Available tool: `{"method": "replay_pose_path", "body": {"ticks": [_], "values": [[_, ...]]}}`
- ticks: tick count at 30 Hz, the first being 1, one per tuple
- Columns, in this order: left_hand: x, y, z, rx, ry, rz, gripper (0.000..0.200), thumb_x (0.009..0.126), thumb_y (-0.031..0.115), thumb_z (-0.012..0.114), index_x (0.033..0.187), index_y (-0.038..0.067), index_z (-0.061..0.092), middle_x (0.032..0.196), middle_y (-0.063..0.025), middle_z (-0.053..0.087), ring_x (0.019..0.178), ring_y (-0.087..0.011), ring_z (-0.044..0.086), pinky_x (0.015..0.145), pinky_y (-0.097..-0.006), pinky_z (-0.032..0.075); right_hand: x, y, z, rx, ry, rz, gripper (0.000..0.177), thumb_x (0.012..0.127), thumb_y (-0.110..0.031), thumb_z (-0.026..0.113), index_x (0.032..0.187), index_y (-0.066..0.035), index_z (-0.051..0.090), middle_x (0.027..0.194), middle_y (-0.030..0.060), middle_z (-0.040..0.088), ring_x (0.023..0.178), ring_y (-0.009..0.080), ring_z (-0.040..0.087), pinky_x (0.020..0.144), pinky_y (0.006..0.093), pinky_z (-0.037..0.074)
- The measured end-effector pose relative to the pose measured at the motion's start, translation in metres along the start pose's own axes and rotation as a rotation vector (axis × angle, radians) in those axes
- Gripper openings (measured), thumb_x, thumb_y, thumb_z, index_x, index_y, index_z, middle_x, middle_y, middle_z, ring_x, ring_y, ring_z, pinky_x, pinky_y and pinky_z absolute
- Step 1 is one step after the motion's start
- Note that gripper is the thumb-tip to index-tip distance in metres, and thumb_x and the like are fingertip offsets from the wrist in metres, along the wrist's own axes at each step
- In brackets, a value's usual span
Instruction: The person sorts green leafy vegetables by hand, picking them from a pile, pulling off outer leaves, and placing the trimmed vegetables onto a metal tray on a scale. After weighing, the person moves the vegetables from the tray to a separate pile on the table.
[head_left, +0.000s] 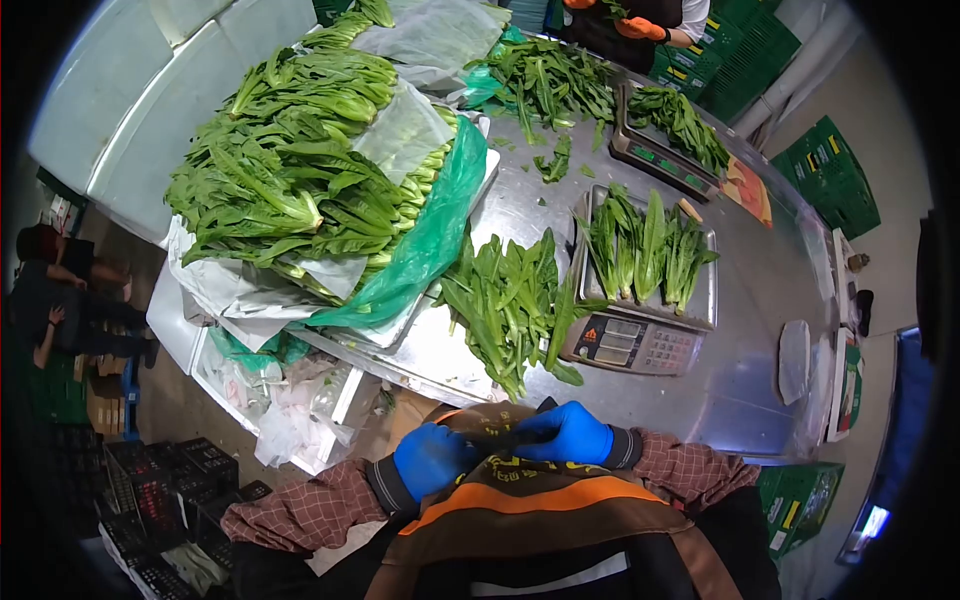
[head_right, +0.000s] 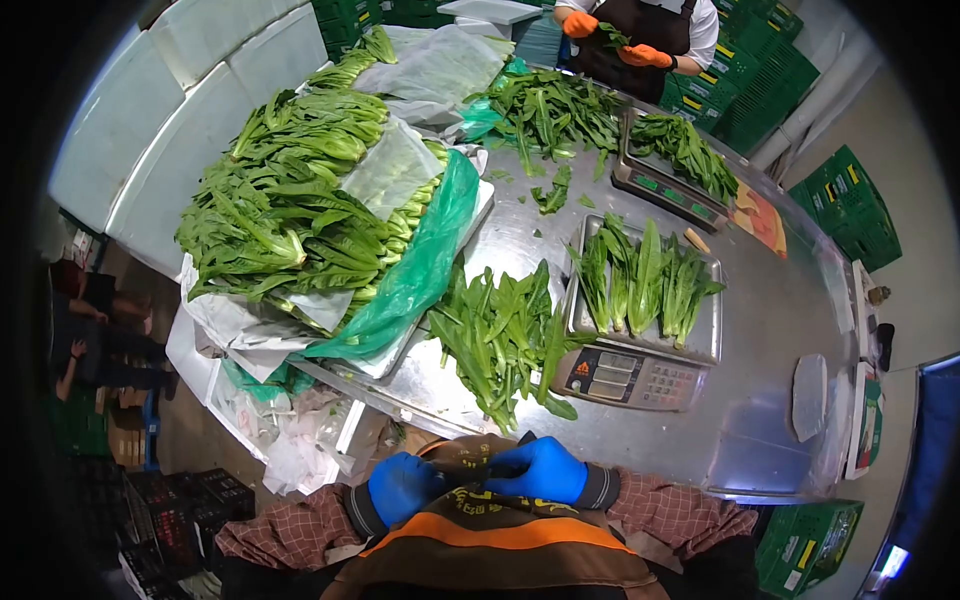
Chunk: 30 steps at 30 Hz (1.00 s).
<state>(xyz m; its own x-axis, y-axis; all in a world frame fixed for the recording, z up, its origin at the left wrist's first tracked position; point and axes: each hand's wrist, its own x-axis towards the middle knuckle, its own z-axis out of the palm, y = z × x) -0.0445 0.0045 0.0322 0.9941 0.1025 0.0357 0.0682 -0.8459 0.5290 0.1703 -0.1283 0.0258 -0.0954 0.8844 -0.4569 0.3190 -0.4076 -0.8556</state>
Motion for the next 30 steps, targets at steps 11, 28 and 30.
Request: {"method": "replay_pose_path", "body": {"ticks": [11, 28, 30], "values": [[0.016, -0.004, -0.003, -0.290, 0.083, 0.035, 0.015, 0.076, 0.016, 0.060, 0.087, 0.007, 0.064, 0.079, -0.0113, 0.059, 0.069, -0.0302, 0.057, 0.059, -0.0376, 0.046, -0.003, 0.004, -0.035, -0.569, -0.123, -0.563, 0.033, 0.081, -0.025, 0.058, 0.108, -0.008, 0.060, 0.084, 0.0119, 0.054, 0.071, 0.0297, 0.053, 0.055, 0.0375, 0.045], [0.083, 0.001, 0.048, -1.387, -0.229, -0.268, 0.026, 0.084, 0.008, 0.062, 0.108, -0.001, 0.058, 0.098, -0.0058, 0.063, 0.091, -0.0098, 0.057, 0.083, -0.0245, 0.046, -0.014, -0.020, -0.045, -0.972, 0.178, -0.550, 0.023, 0.071, -0.018, 0.058, 0.088, -0.003, 0.057, 0.068, 0.0084, 0.051, 0.064, 0.0250, 0.051, 0.050, 0.0369, 0.043], [0.084, 0.004, 0.039, -1.379, -0.272, -0.323, 0.027, 0.084, 0.008, 0.062, 0.110, -0.001, 0.058, 0.100, -0.0054, 0.063, 0.092, -0.0098, 0.057, 0.082, -0.0248, 0.046, -0.020, -0.017, -0.048, -1.048, 0.185, -0.561, 0.022, 0.073, -0.019, 0.056, 0.087, -0.002, 0.057, 0.065, 0.0087, 0.050, 0.060, 0.0240, 0.051, 0.047, 0.0361, 0.043]]}}
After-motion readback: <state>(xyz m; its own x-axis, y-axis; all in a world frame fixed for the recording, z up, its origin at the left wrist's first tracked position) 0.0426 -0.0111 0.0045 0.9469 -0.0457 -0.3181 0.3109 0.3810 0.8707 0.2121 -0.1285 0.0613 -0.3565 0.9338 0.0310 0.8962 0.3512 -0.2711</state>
